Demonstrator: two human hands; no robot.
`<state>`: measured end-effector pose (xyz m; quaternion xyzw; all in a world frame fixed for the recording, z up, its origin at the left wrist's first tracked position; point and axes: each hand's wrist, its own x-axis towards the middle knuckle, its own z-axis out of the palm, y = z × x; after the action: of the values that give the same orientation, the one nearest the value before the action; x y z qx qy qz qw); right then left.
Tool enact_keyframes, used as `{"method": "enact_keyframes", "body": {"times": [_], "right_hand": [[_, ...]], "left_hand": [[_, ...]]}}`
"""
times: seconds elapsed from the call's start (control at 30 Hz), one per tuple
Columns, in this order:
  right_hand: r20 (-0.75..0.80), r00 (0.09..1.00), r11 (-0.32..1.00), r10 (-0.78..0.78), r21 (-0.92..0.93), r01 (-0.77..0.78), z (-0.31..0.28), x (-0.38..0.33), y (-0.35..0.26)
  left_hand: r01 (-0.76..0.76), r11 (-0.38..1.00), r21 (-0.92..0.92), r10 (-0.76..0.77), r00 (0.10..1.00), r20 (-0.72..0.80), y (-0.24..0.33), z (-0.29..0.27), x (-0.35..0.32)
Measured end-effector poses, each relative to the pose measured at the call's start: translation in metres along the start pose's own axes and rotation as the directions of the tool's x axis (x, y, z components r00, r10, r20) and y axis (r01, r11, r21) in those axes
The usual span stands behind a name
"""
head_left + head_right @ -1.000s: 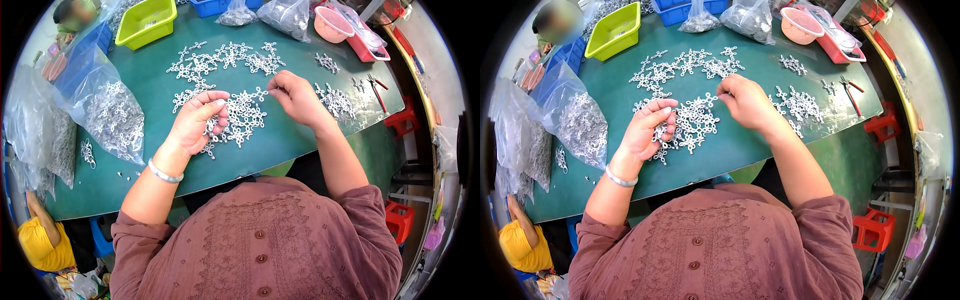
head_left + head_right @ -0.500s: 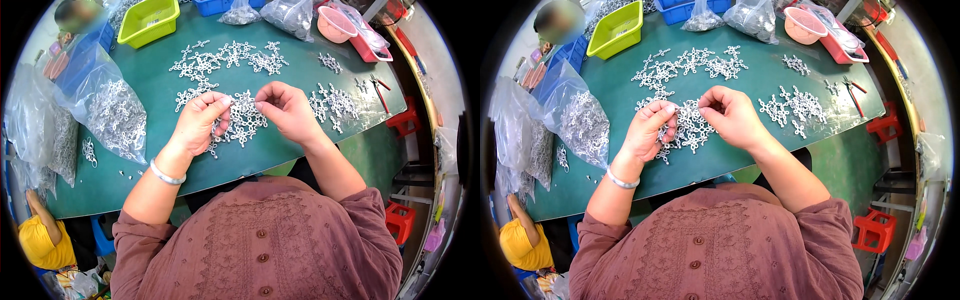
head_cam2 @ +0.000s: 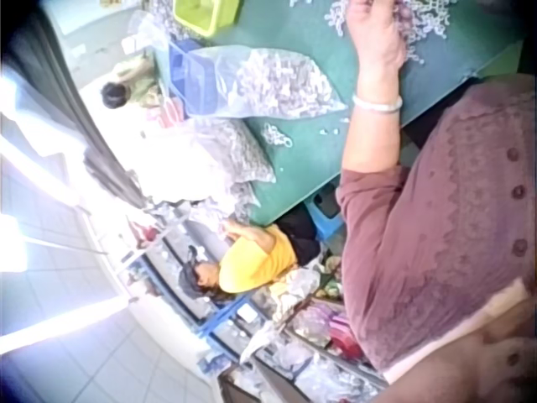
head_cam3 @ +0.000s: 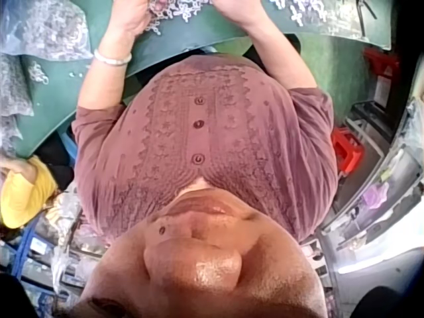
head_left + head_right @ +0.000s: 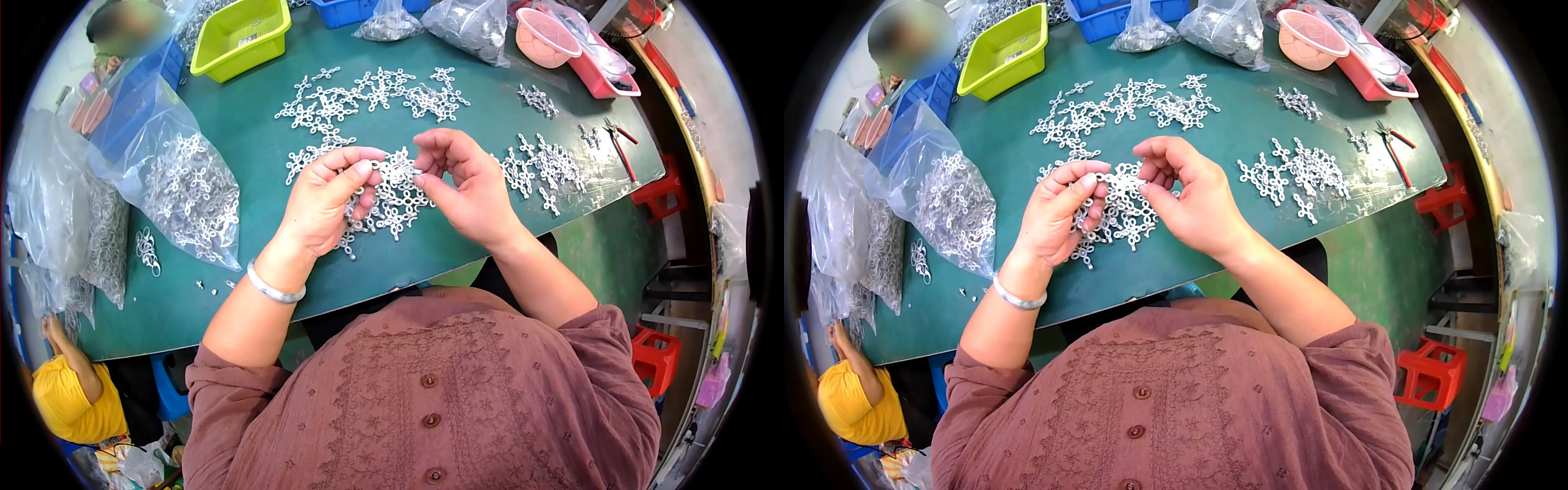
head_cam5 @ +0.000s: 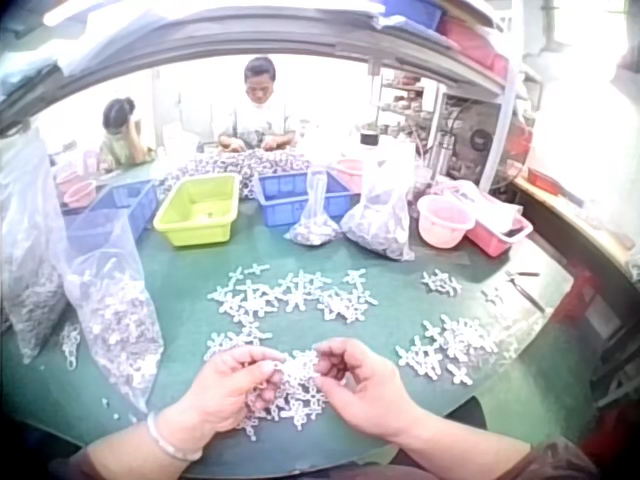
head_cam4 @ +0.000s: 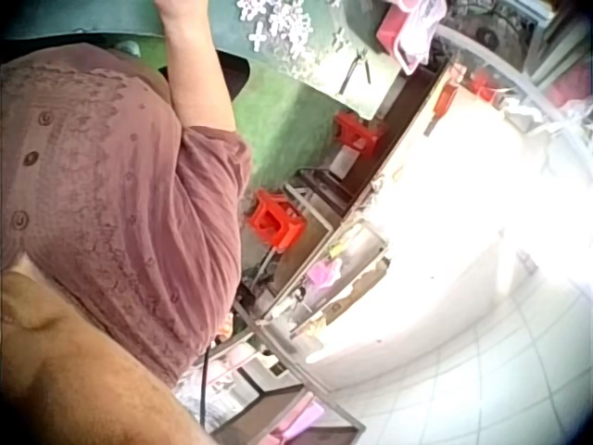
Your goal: The person repeatedly picks up small silver metal links from a green table and interlocks them by hand to form short chains. The person handles the links one at a time, occasionally placing completed chains back on the table. No tools are used.
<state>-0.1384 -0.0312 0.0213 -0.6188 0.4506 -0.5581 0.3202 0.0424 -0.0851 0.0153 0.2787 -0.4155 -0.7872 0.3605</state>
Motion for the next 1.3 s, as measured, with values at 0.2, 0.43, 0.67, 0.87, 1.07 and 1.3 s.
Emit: {"method": "enact_keyframes", "body": {"times": [0.2,0.43,0.67,0.87,1.07,1.3], "right_hand": [[-0.017,0.999,0.998,0.032,0.056,-0.031,0.001,0.000,0.002],[-0.064,0.996,0.998,-0.058,-0.040,0.056,0.005,0.000,0.003],[-0.032,0.998,0.995,-0.046,-0.095,0.043,0.002,0.005,0.002],[0.080,0.988,0.821,0.135,-0.567,-0.066,-0.021,0.005,0.007],[0.161,0.962,0.668,0.222,-0.744,-0.029,-0.025,0.000,0.007],[0.179,0.937,0.808,0.299,-0.571,-0.148,-0.028,0.000,0.008]], "left_hand": [[0.009,1.000,-0.015,-0.008,0.999,0.035,0.000,-0.001,-0.001],[0.016,0.998,-0.059,-0.013,0.998,0.059,0.001,-0.002,0.000],[-0.026,0.990,-0.138,0.026,1.000,0.002,-0.004,-0.006,0.004],[0.037,0.957,-0.288,-0.073,0.991,-0.115,0.004,-0.001,0.005],[0.089,0.939,-0.331,-0.098,0.995,-0.011,0.001,-0.014,0.008],[0.082,0.993,-0.085,-0.082,0.997,0.007,-0.001,-0.008,0.007]]}}
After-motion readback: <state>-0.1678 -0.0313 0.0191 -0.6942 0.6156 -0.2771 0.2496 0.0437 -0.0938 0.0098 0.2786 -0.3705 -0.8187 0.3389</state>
